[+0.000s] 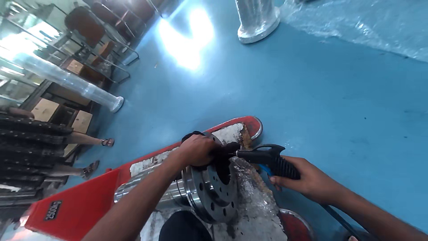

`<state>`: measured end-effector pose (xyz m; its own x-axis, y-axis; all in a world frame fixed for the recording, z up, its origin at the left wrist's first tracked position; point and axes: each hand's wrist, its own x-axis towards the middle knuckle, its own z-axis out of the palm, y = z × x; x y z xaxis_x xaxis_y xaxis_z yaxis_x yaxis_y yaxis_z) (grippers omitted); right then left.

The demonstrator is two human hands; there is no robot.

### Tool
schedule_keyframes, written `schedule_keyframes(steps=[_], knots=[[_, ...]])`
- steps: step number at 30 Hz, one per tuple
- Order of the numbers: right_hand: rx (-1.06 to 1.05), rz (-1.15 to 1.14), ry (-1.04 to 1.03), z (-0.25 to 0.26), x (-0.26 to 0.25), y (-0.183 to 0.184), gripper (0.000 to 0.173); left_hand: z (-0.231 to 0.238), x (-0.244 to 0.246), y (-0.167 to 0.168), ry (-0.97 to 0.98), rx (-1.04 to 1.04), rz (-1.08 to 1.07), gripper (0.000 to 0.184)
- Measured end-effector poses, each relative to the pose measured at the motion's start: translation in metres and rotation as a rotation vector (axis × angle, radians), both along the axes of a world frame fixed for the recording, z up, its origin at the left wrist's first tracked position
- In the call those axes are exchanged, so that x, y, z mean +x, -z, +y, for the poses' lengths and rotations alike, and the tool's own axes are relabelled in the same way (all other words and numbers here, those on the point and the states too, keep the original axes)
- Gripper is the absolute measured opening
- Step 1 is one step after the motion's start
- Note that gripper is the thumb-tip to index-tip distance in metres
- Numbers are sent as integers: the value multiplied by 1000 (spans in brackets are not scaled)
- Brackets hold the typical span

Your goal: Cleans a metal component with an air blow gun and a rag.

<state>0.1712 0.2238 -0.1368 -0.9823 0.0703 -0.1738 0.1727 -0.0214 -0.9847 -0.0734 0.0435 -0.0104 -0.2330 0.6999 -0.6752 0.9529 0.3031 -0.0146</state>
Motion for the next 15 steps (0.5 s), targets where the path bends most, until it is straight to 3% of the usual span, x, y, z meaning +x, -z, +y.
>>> schedule_keyframes(steps=[3, 5, 7, 11, 15], knots=[[228, 7, -16, -1, 3, -9, 33, -1, 0, -1, 13, 7, -4, 13], [233, 14, -28, 1, 2, -8, 31, -1, 1, -1, 12, 9, -5, 13], [96, 10, -45, 5, -4, -1, 29, -1, 1, -1, 15, 21, -2, 14], [-380, -25, -97, 11, -16, 26, 28, 0, 1, 0, 1, 20, 4, 14], [-567, -138, -132, 12, -23, 37, 27, 1, 2, 2, 15, 0, 20, 17]])
